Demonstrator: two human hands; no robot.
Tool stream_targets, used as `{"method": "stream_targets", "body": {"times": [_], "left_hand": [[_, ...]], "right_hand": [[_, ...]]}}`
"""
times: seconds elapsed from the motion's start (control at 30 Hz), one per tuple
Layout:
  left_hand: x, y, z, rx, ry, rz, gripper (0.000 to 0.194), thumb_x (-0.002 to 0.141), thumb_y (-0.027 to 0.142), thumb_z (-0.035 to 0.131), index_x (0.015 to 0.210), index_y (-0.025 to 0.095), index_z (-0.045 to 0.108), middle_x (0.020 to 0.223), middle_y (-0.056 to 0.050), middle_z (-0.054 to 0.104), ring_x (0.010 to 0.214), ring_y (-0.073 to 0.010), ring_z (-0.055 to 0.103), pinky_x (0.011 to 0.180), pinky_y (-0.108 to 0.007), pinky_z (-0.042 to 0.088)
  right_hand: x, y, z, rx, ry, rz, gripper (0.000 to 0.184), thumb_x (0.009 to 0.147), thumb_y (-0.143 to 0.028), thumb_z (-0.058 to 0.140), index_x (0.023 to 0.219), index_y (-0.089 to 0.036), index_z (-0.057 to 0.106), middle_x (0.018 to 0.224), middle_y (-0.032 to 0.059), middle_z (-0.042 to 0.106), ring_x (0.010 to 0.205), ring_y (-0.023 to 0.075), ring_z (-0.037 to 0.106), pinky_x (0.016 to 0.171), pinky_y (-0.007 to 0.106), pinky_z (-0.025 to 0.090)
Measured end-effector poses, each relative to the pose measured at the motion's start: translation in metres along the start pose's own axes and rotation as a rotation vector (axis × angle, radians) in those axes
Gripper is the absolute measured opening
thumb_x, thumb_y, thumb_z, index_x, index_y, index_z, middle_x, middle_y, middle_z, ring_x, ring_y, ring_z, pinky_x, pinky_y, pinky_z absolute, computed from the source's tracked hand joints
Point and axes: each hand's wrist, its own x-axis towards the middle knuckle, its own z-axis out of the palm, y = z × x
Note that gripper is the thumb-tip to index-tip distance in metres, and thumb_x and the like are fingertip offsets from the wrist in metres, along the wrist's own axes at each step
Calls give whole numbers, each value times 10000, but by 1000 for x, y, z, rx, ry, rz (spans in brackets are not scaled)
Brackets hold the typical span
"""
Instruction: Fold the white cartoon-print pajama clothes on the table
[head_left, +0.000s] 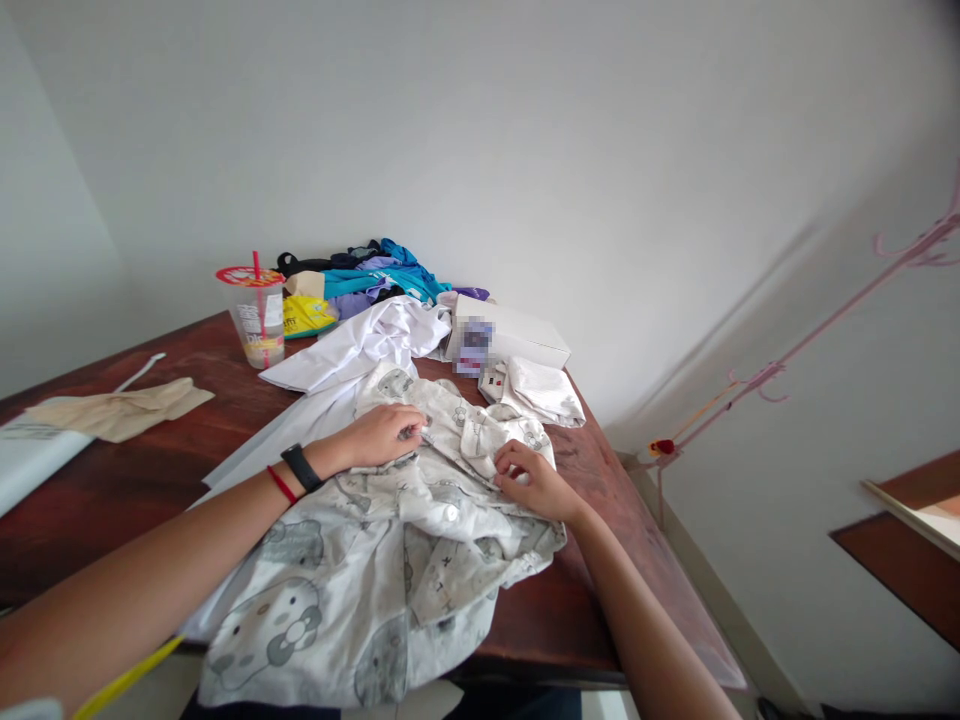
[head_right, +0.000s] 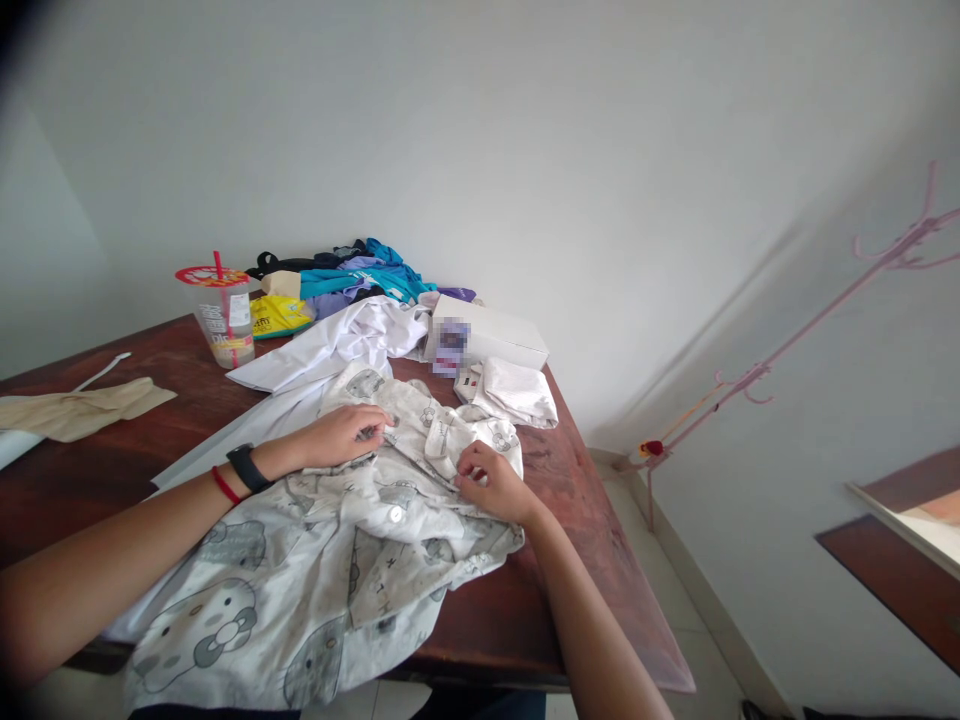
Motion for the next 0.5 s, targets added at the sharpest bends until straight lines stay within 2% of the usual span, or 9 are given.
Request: {"method": "stream_targets", "body": {"times": [0.17, 0.27, 0.33, 0.4, 0.5], "left_hand": [[1, 1, -7, -88, 122, -151, 220, 933, 301, 508, 740, 203, 546, 717, -2, 628, 681, -172, 587, 651, -272, 402], [3, 4, -15, -147, 258, -213, 274, 951, 327, 482, 705, 209, 461, 628, 32, 501, 604, -148, 491, 592, -272, 336], [4, 5, -19, -189, 376, -229, 301, 953, 341, 483, 691, 211, 415, 620, 42, 441, 601, -139, 451, 587, -274, 325], [6, 0, -21, -239, 513, -245, 298, 957, 354, 481, 705, 209, 415, 646, 41, 434, 630, -136, 454, 600, -275, 348], [9, -25, -28, -272, 753, -307, 281, 972, 394, 457, 764, 204, 465, 668, 39, 475, 655, -132, 491, 604, -277, 399]], "right_hand": [[-1, 7, -11, 329, 329, 25, 191, 910, -364, 643, 792, -224, 588, 994, 40, 654, 959, 211, 616, 865, 356, 536], [-2, 11, -19, 469, 475, 54, 234, 927, -406, 636, 788, -222, 599, 1116, 60, 675, 1059, 239, 628, 892, 379, 546], [-2, 12, -20, 425, 489, 73, 236, 926, -431, 647, 819, -221, 637, 1137, 74, 689, 1077, 247, 636, 891, 382, 542], [0, 14, -17, 321, 449, 82, 234, 910, -442, 673, 845, -217, 667, 1108, 82, 702, 1055, 247, 643, 882, 381, 539], [2, 17, -8, 170, 338, 87, 222, 898, -440, 687, 928, -220, 696, 1128, 85, 695, 1075, 248, 640, 874, 383, 545]]}}
